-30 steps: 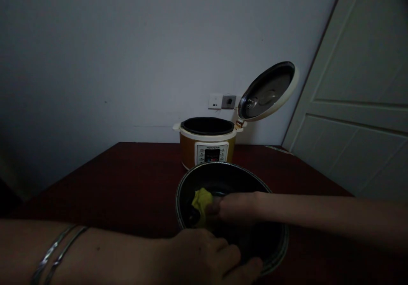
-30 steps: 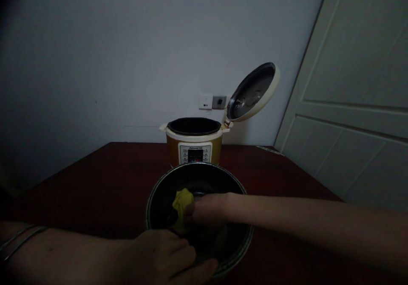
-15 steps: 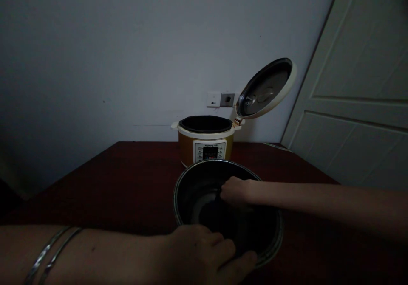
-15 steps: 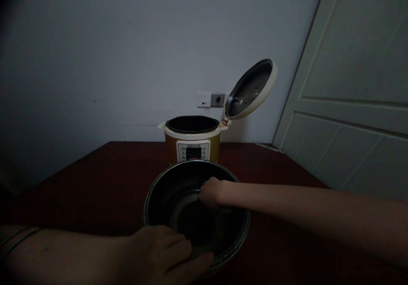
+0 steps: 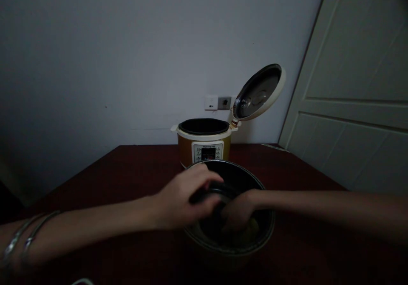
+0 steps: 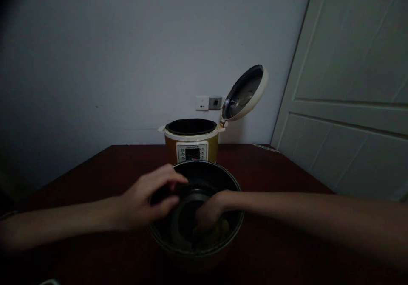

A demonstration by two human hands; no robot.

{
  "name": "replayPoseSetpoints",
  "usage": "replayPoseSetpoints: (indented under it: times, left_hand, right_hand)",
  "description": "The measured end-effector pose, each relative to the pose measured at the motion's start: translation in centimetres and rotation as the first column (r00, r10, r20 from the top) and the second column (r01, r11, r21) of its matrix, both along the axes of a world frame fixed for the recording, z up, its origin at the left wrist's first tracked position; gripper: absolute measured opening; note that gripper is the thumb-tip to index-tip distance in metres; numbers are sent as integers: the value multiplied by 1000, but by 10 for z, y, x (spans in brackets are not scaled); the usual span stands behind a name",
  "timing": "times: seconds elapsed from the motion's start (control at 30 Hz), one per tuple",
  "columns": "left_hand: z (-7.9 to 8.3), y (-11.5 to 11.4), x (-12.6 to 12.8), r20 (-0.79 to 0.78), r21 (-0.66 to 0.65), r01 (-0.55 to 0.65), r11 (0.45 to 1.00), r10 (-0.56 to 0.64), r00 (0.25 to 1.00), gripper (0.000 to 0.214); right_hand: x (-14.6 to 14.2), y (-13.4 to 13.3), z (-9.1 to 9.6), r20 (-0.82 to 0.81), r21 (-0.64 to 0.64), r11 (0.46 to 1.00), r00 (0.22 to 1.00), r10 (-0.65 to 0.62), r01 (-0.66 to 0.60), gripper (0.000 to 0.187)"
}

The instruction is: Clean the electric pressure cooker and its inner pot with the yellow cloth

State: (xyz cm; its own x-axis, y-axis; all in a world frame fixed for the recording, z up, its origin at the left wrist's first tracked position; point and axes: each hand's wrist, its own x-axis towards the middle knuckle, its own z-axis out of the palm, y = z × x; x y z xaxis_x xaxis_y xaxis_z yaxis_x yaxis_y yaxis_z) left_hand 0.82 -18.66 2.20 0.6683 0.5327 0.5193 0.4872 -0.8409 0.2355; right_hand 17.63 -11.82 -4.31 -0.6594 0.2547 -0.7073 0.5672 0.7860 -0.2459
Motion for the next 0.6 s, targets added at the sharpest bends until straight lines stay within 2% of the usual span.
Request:
replayPoseSetpoints:
  times: [0.03,0.1,0.17,0.23,0.3,0.43,0.5,0.6]
  left_hand:
    - [8,13,-7,31,-16,-123,992,123,992,25]
    - [14,42,-22,39,-128,-343,931,350,936,28]
    - [6,70,-33,-29,-367,-422,829,443,896,35]
    - [-10,90,-37,-28,-561,-372,740,432,902,38]
    - [-28,101,-33,27,-711,-295,638,444,895,41]
    - [-48,100,-18,160,-893,-99,439,516,842,33]
    - [-52,98,-14,204,-923,-31,385,554,807,27]
    - [-57,100,-14,257,-925,14,379,600,758,22]
  right_hand:
    - [1,-1,3,11,-7,999,999,-32,32,29]
    - [2,-2,9,37,-22,995,994,-99,100,36]
    - [2,-4,14,56,-63,986,987,-150,154,36]
    - [3,-4,18,56,-154,963,975,-213,219,32]
    - [6,-3,20,71,-269,920,958,-277,286,30]
    - [16,-1,20,137,-395,852,939,-315,343,29]
    - [20,-3,16,132,-402,849,939,-317,343,25]
    - [18,-8,9,-10,-328,878,928,-373,349,18]
